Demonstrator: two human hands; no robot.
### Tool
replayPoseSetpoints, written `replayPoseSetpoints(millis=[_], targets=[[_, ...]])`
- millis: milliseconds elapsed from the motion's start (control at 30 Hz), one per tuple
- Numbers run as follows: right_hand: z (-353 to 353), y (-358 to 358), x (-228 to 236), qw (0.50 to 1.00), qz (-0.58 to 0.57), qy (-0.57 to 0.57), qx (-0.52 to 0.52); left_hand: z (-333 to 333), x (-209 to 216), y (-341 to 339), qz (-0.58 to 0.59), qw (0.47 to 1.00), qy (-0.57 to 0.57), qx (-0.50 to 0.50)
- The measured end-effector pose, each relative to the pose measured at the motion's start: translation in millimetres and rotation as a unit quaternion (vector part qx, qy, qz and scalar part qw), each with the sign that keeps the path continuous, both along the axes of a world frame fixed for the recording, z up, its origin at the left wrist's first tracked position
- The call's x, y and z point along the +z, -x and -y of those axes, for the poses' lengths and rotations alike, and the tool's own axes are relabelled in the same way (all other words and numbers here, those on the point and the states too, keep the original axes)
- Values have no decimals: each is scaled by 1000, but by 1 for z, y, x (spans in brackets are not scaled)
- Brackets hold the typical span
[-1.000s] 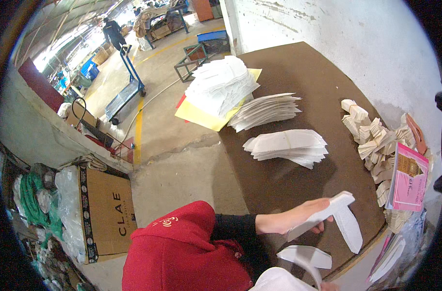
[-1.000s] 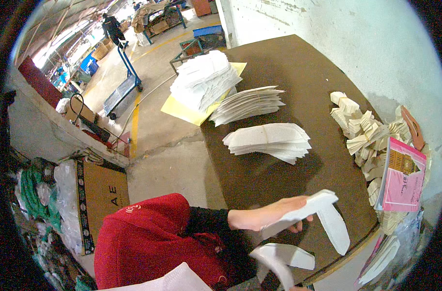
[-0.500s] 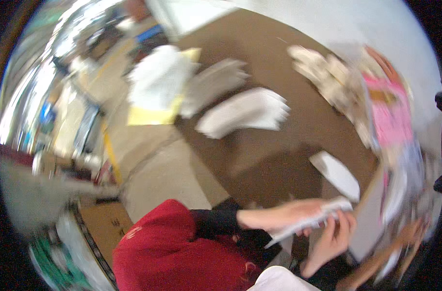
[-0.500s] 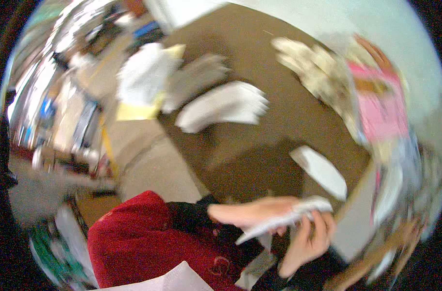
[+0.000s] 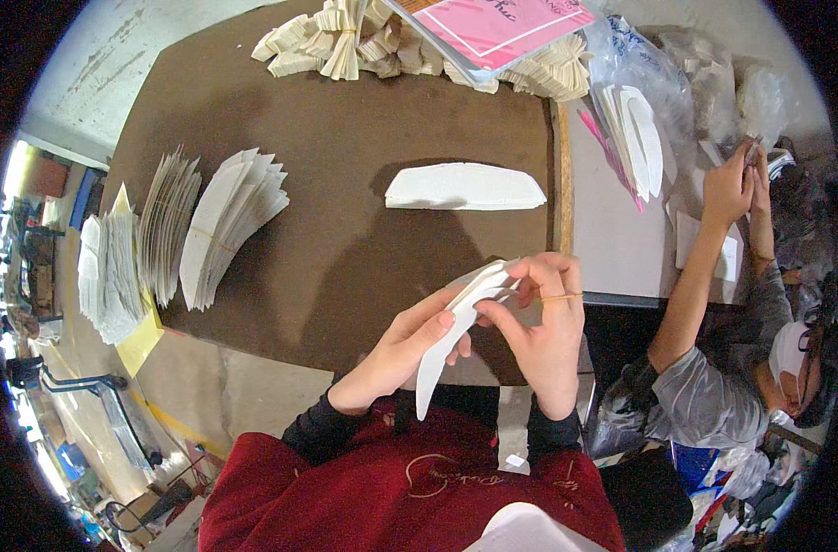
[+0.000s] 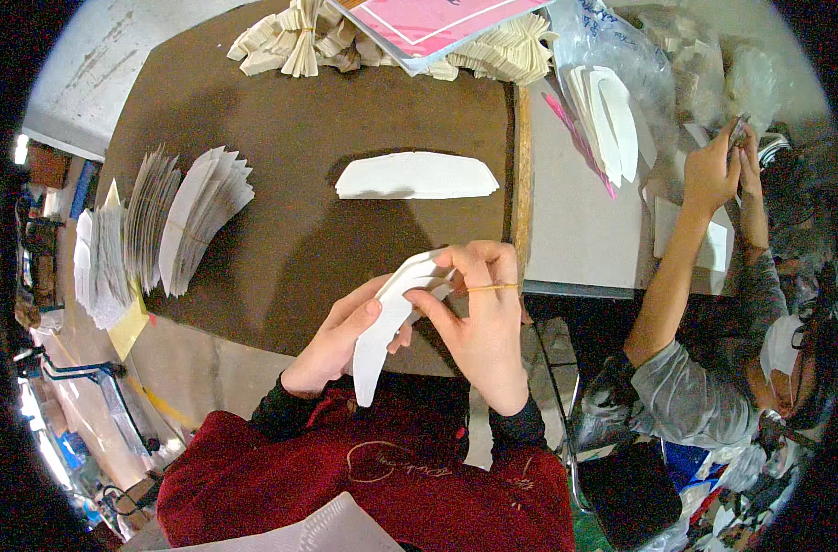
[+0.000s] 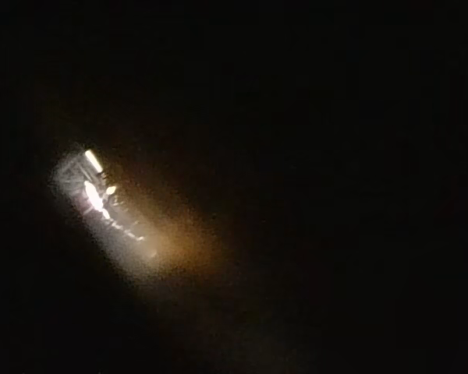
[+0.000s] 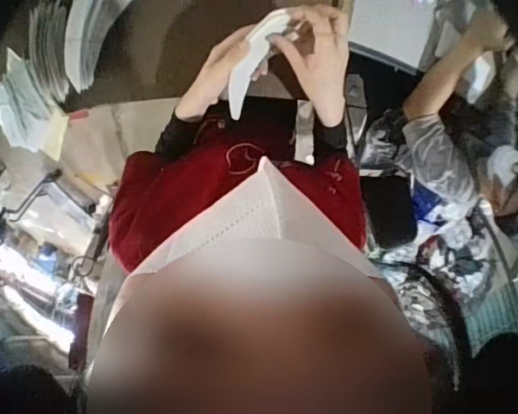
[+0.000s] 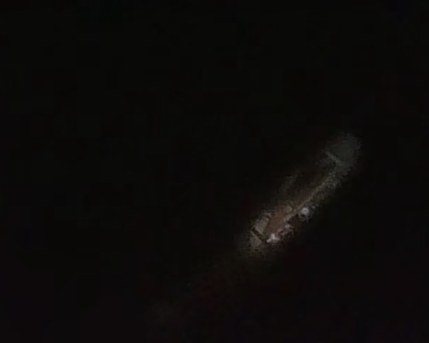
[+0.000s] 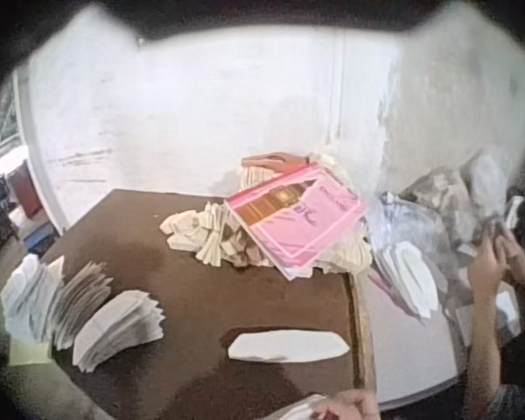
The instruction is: The person repeatedly folds white paper pieces in half and stacks them on the table. They handle the pieces one at a time, aligning edges and pressing folds before placing each folded piece into a growing stack.
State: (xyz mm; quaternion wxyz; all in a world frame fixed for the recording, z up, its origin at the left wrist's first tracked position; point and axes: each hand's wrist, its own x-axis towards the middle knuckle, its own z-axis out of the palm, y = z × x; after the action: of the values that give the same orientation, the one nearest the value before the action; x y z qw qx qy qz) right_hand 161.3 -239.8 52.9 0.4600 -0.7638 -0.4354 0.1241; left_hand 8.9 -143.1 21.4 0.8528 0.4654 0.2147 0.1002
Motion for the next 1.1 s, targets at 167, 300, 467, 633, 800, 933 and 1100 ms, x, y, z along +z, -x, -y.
replayPoseSetpoints(millis=[167, 300, 467, 633, 800, 933, 1100], targets=[[4, -3, -5, 992, 65, -67, 90, 2, -4, 2, -13, 999, 21, 47], [19, 4, -11, 984, -2, -147, 99, -1, 3, -7, 13, 995, 57, 85], [47, -8, -4, 894, -29, -408, 185, -33, 6, -2, -62, 971, 64, 221], [35, 4, -11, 973, -164, -150, -63, -63, -2, 22, 71, 961, 50, 263], [30, -6, -18, 897, -234, -287, -243, -88, 0, 47, 115, 918, 40, 378], [34, -12, -24, 931, -287, -151, -165, -94, -6, 56, 116, 929, 38, 350], [5, -6, -63, 990, -82, 30, -109, -74, -12, 44, 87, 959, 70, 261]])
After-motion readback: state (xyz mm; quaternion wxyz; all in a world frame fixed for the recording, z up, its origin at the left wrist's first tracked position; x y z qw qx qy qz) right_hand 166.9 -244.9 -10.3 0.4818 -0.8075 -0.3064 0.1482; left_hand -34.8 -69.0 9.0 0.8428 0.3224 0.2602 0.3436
